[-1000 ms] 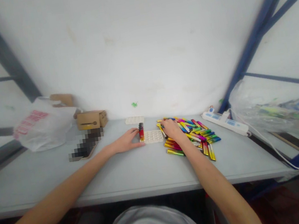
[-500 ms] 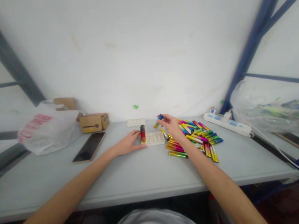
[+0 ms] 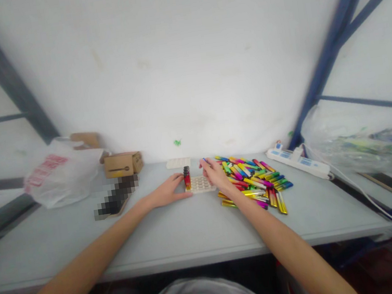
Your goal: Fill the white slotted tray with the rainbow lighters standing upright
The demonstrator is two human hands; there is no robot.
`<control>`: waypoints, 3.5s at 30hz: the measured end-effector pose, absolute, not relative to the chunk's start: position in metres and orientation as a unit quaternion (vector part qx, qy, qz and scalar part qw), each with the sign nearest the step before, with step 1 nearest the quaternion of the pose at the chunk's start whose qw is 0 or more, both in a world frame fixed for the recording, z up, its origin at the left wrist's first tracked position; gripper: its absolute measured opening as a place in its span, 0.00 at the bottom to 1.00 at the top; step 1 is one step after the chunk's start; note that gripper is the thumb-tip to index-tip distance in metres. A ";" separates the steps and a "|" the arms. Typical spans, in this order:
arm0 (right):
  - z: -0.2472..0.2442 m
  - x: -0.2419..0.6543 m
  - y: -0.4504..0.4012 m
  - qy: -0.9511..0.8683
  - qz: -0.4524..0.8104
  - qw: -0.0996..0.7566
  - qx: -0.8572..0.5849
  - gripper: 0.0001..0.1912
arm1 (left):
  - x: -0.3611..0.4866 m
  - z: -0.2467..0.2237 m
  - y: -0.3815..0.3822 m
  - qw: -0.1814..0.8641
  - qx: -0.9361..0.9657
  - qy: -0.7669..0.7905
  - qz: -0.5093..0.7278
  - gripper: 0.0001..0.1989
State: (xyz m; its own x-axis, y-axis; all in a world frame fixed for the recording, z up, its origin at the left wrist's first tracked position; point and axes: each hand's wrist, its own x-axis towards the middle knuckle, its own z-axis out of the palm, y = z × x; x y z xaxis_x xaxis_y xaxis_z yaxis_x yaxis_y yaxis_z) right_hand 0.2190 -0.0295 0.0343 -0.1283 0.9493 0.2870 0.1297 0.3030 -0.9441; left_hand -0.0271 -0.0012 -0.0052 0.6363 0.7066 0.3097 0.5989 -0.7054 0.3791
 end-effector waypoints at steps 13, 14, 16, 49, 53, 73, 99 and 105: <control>0.023 0.211 -0.028 -0.703 0.117 0.493 -0.499 0.22 | -0.027 -0.001 -0.004 0.127 0.897 0.360 0.223 0.36; 0.022 0.211 -0.028 -0.708 0.116 0.489 -0.497 0.22 | -0.027 -0.002 -0.004 0.127 0.897 0.359 0.225 0.36; 0.021 0.212 -0.028 -0.717 0.115 0.481 -0.492 0.23 | -0.027 -0.002 -0.003 0.128 0.897 0.356 0.228 0.36; 0.045 0.213 -0.051 -0.901 0.029 0.133 -0.413 0.13 | -0.044 0.003 0.004 0.192 0.902 0.330 0.200 0.38; 0.038 0.207 -0.048 -0.905 0.020 0.111 -0.410 0.16 | -0.045 0.004 0.004 0.194 0.902 0.328 0.204 0.37; 0.057 0.295 -0.025 -0.810 0.011 0.148 -0.567 0.14 | -0.028 -0.004 0.004 0.198 0.859 0.396 0.255 0.39; 0.023 0.254 -0.003 -0.707 0.234 0.466 -0.478 0.10 | -0.037 0.003 -0.001 0.224 0.867 0.385 0.224 0.41; 0.027 0.244 -0.014 -0.614 0.386 0.540 -0.427 0.19 | -0.029 -0.004 -0.003 0.202 0.869 0.383 0.240 0.41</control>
